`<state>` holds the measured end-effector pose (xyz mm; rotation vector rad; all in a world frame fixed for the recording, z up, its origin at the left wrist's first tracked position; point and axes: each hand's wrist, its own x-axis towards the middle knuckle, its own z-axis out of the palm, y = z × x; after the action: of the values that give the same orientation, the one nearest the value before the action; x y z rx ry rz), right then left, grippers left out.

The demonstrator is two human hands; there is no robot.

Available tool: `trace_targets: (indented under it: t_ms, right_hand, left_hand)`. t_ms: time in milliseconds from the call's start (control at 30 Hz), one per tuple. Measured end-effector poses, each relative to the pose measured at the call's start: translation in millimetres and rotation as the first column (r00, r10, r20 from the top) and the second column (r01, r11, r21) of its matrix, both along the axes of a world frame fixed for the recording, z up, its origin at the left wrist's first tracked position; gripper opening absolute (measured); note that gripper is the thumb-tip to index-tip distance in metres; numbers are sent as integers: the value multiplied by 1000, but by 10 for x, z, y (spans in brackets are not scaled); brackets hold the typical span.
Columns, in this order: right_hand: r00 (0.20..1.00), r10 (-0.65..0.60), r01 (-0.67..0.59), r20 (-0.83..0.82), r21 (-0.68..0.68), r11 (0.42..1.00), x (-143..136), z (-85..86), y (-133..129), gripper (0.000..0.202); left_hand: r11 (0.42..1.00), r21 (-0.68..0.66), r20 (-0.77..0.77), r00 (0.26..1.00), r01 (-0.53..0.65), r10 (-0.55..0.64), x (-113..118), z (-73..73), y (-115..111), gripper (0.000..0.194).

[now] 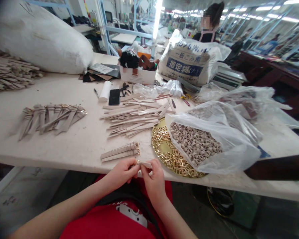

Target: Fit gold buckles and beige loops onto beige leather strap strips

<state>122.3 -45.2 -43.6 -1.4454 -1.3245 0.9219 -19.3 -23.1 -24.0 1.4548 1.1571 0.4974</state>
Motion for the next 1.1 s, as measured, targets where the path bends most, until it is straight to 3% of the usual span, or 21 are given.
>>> trace_targets:
  t_ms: [133,233,400,533,700,800,933,967,1033,1067,1100]
  right_hand:
    - [923,108,-206,-369,-238,949,16,12,39,16]
    - [865,102,-257,-491,-258,931,13,0,47,19]
    - [978,97,-111,-183,-67,992,17,-2,-2,15]
    - [994,111,-111,-3,-62,992,53,-18,15,19]
    - [968,250,-245,30,-117,962,88,41,38,18]
    - [925,309,-301,220,-69,951,120,182,13,14]
    - [816,498,-495,294,-90,864,392,324,141,6]
    - [818,481,-476,314,-97,874,532,324,229,9]
    - [857,228,-230,462,-54,972,888,282,464,19]
    - [791,95,-95,605,-32,995,1086,246,597,22]
    - [648,-13,39,762,-16,999,1282,207,730,22]
  left_hand:
    - [998,57,-20,999,36,-35,-4,10,-12,31]
    - [996,67,-8,998,55,-54,6,-4,9,33]
    - [996,90,-11,1000,-2,3,36,-47,9,36]
    - [991,129,-98,995,33,-20,11,-41,22,36]
    - [992,15,-60,991,123,-122,-34,-71,88,39]
    - [992,-93,48,995,90,-86,-20,-118,112,37]
    - [988,-116,176,981,98,-76,16,-71,121,31]
    - [987,-110,165,981,118,-99,22,-45,124,30]
    - [986,-108,114,987,128,-116,30,-4,130,28]
    - [987,-108,92,990,118,-109,34,4,131,29]
    - [989,-108,78,992,102,-94,38,2,132,30]
